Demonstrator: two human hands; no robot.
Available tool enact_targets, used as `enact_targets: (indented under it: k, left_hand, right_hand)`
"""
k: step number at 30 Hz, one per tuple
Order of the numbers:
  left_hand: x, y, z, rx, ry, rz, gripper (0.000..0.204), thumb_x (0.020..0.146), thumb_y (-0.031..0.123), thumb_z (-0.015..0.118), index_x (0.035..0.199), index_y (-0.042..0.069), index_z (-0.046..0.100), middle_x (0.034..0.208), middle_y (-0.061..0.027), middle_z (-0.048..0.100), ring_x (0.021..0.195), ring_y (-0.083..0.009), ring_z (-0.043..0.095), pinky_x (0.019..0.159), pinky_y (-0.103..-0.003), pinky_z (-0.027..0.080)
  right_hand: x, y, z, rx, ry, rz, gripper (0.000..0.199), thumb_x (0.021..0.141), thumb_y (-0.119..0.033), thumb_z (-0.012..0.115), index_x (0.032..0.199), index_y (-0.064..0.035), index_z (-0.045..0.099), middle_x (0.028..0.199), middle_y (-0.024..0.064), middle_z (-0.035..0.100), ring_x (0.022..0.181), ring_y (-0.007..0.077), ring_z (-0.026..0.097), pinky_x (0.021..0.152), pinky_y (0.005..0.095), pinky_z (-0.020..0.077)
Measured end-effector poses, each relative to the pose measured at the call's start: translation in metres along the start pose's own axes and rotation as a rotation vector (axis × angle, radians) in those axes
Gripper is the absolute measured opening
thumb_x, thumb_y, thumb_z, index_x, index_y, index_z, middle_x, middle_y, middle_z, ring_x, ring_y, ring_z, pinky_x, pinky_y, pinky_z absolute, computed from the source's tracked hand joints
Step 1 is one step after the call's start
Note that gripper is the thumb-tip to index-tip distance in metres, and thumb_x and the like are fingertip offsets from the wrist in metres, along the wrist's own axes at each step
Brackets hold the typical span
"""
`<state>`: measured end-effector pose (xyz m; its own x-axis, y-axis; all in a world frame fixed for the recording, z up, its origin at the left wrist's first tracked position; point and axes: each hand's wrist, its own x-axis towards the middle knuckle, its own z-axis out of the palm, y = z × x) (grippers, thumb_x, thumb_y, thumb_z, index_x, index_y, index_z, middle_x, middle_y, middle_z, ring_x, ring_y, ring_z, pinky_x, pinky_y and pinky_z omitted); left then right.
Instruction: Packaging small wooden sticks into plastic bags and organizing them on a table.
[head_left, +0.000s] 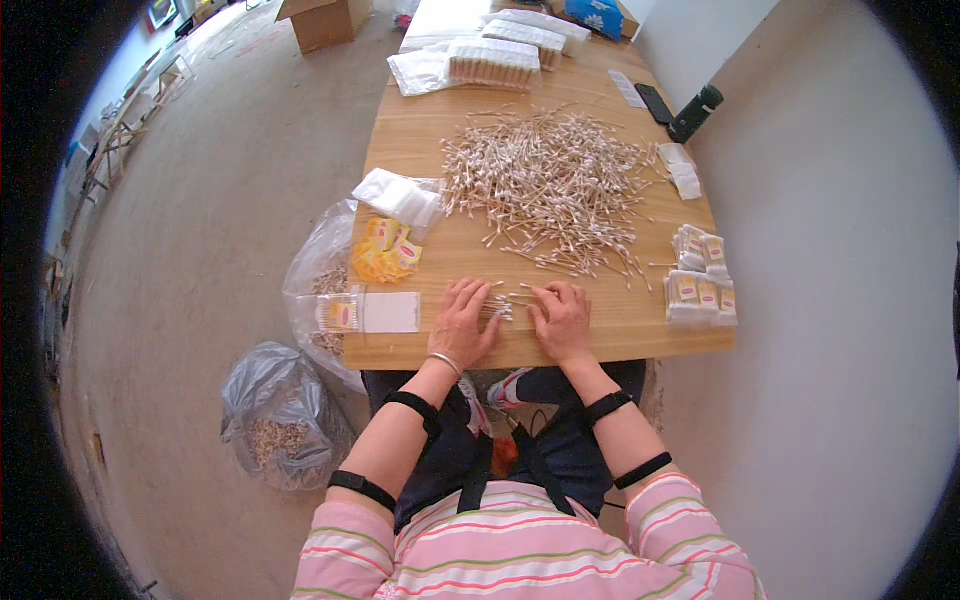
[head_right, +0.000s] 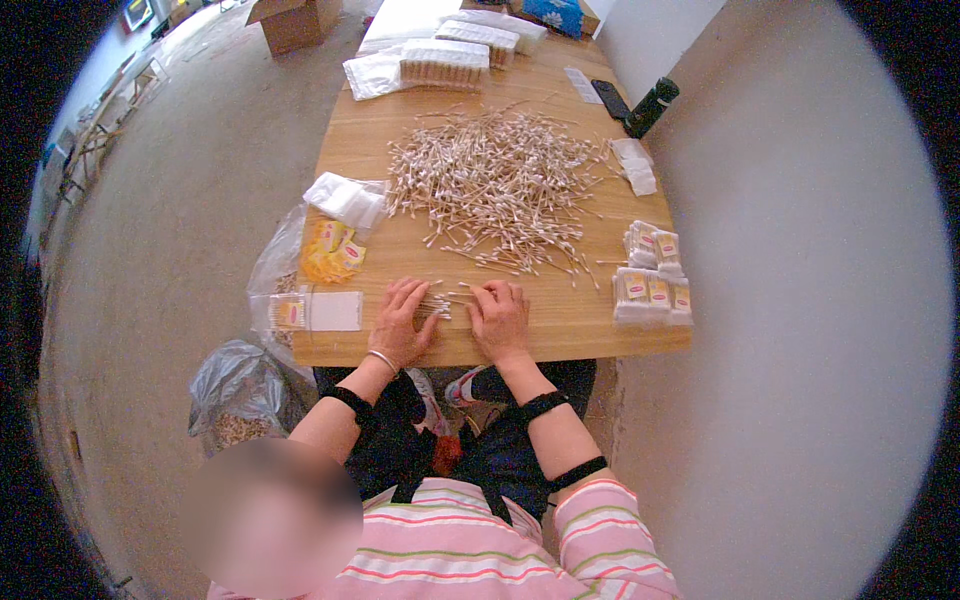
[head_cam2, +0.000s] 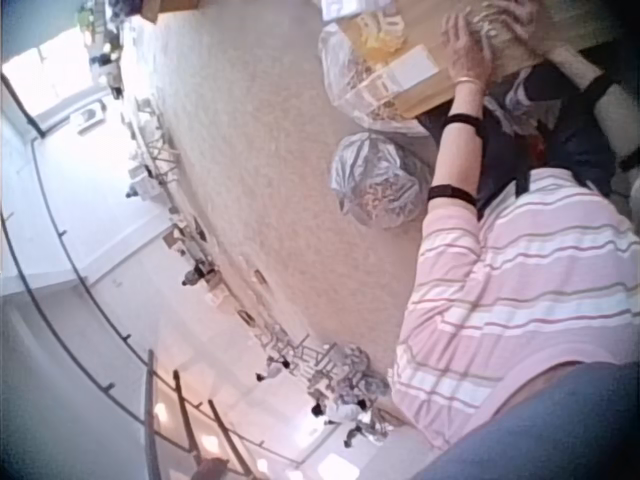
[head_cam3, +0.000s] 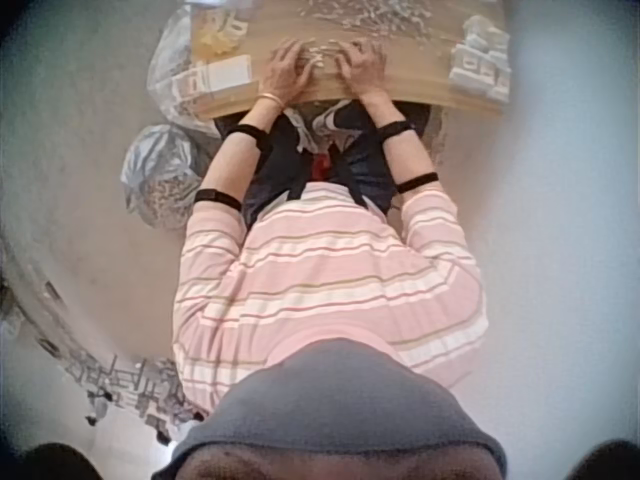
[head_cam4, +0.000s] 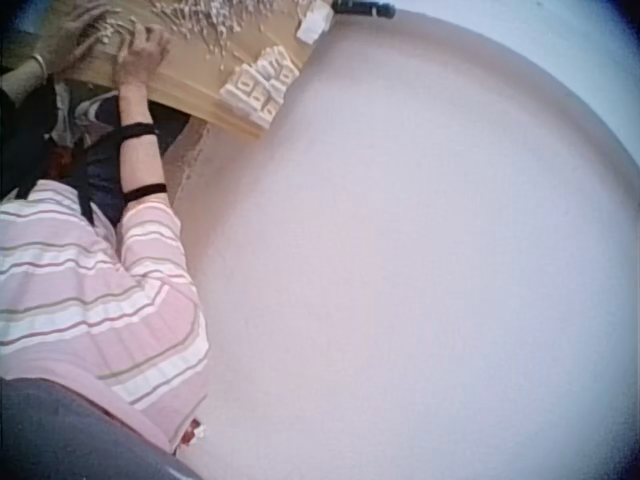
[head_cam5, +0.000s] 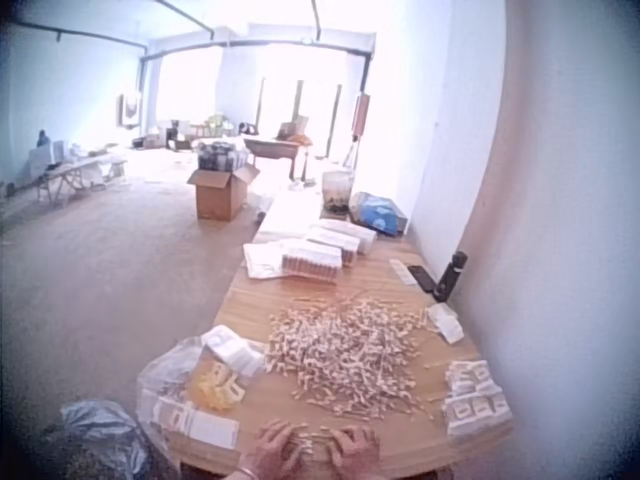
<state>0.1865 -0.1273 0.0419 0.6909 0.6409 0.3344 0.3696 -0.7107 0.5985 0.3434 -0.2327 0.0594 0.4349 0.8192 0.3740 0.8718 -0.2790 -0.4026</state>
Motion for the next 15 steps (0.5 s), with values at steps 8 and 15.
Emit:
enact_targets:
  k: [8, 15]
  left_hand:
    - [0.000, -0.004, 0.003, 0.017, 0.025, 0.041, 0.039, 0.082, 0.021, 0.063, 0.116, 0.002, 0.057, 0.120, -0.0128, 0.056, 0.121, -0.0295, 0.046, 0.110, -0.044, 0.028]
    - [-0.001, -0.003, -0.001, -0.016, 0.017, 0.051, 0.035, 0.083, 0.019, 0.063, 0.114, 0.004, 0.058, 0.118, -0.0115, 0.057, 0.119, -0.0277, 0.047, 0.110, -0.045, 0.028]
  right_hand:
    - [0.004, 0.036, 0.015, 0.203, 0.096, 0.028, 0.009, 0.075, -0.006, 0.066, 0.083, -0.0079, 0.067, 0.088, 0.0077, 0.062, 0.088, 0.0289, 0.055, 0.078, 0.0377, 0.0444]
    - [0.020, 0.035, 0.019, 0.238, 0.133, 0.089, 0.008, 0.075, -0.002, 0.065, 0.081, -0.0053, 0.067, 0.083, 0.0104, 0.064, 0.083, 0.0293, 0.058, 0.076, 0.0367, 0.0460]
